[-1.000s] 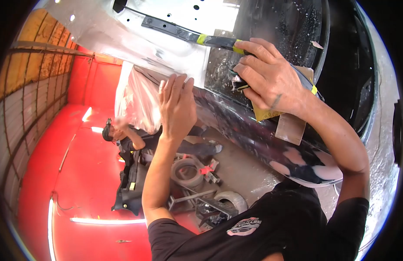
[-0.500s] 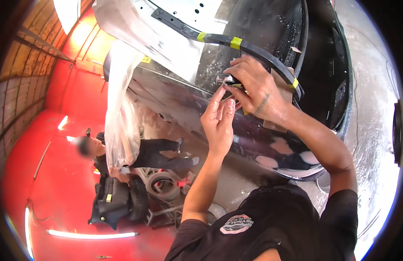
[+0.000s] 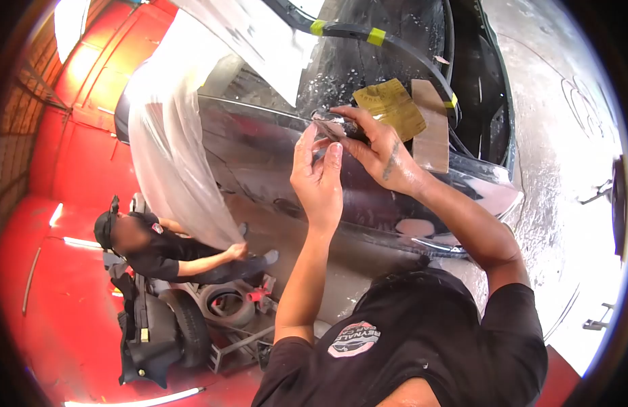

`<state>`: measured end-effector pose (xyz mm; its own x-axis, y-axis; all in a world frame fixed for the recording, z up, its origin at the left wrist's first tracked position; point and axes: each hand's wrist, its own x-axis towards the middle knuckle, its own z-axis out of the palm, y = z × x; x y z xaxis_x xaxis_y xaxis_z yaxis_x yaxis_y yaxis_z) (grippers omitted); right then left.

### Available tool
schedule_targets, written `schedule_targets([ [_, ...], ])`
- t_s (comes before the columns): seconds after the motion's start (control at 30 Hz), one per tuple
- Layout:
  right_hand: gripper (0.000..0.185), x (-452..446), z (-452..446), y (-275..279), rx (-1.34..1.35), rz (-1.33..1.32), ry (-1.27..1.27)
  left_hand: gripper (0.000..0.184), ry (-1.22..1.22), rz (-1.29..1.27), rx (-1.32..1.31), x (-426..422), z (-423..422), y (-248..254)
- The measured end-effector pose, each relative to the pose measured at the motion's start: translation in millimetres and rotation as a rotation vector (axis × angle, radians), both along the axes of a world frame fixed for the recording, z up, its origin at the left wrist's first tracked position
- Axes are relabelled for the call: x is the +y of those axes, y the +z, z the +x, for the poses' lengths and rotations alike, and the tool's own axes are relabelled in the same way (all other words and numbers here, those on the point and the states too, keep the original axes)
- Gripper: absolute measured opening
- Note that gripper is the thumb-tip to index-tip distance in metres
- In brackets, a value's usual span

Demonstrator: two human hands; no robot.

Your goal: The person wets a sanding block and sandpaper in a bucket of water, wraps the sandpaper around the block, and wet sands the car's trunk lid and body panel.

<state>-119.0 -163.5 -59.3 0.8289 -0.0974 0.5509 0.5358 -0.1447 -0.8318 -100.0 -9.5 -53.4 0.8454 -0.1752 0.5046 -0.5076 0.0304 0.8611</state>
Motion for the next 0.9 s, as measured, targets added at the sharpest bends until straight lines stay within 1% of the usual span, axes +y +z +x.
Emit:
schedule_targets([
  [0.03,0.050,7.3,1.0,-4.2,-0.001,-0.016,-0.032,0.048,-0.008,0.008,-0.012,2.8,0.1,0.6],
  [0.13,0.052,17.6,2.1,-9.9,-0.069,-0.086,-0.021,0.054,-0.006,0.058,-0.039,17.0,10.1,-4.4],
  [0.17,0.051,17.6,3.7,-10.9,-0.112,-0.142,-0.048,0.056,-0.004,0.082,-0.046,21.4,12.7,-6.5],
  [0.2,0.049,17.0,4.4,-12.0,-0.153,-0.197,-0.078,0.056,-0.056,0.024,0.048,23.3,9.7,-2.8],
  [0.23,0.048,16.4,4.6,-11.7,-0.192,-0.251,-0.110,0.056,-0.108,-0.034,0.085,26.7,10.6,-3.8],
  [0.3,0.047,16.4,3.4,-7.8,-0.155,-0.271,-0.104,0.056,-0.213,-0.145,0.162,32.4,17.3,-7.8],
  [0.37,0.049,17.1,1.2,-3.2,-0.115,-0.311,-0.102,0.053,-0.287,-0.224,0.195,37.0,25.7,-9.2],
  [0.43,0.050,16.7,3.1,-0.9,-0.141,-0.317,-0.107,0.052,-0.337,-0.279,0.216,39.5,30.7,-9.2],
  [0.5,0.051,19.5,4.6,4.1,-0.129,-0.291,-0.084,0.052,-0.349,-0.260,0.203,40.5,32.9,-2.7],
  [0.57,0.053,19.9,4.8,17.9,-0.160,-0.271,-0.118,0.053,-0.349,-0.228,0.199,40.1,38.5,9.3],
  [0.6,0.054,20.0,6.5,24.5,-0.176,-0.259,-0.134,0.053,-0.332,-0.177,0.191,38.6,41.8,19.0],
  [0.7,0.055,18.0,35.6,30.6,-0.316,-0.221,-0.332,0.047,-0.266,-0.131,0.144,26.2,41.9,50.5],
  [0.73,0.053,16.7,54.3,32.7,-0.422,-0.156,-0.422,0.046,-0.170,-0.086,0.088,24.5,46.4,56.9],
  [0.83,0.052,11.8,86.6,45.9,-0.441,-0.077,-0.521,0.044,0.037,0.031,-0.029,19.9,56.9,77.1],
  [0.87,0.055,13.0,95.2,46.5,-0.459,-0.069,-0.549,0.044,0.037,0.044,-0.034,17.7,60.0,82.6],
  [0.9,0.056,13.3,97.1,49.9,-0.465,-0.034,-0.516,0.043,0.039,0.057,-0.038,15.9,62.5,86.8],
])
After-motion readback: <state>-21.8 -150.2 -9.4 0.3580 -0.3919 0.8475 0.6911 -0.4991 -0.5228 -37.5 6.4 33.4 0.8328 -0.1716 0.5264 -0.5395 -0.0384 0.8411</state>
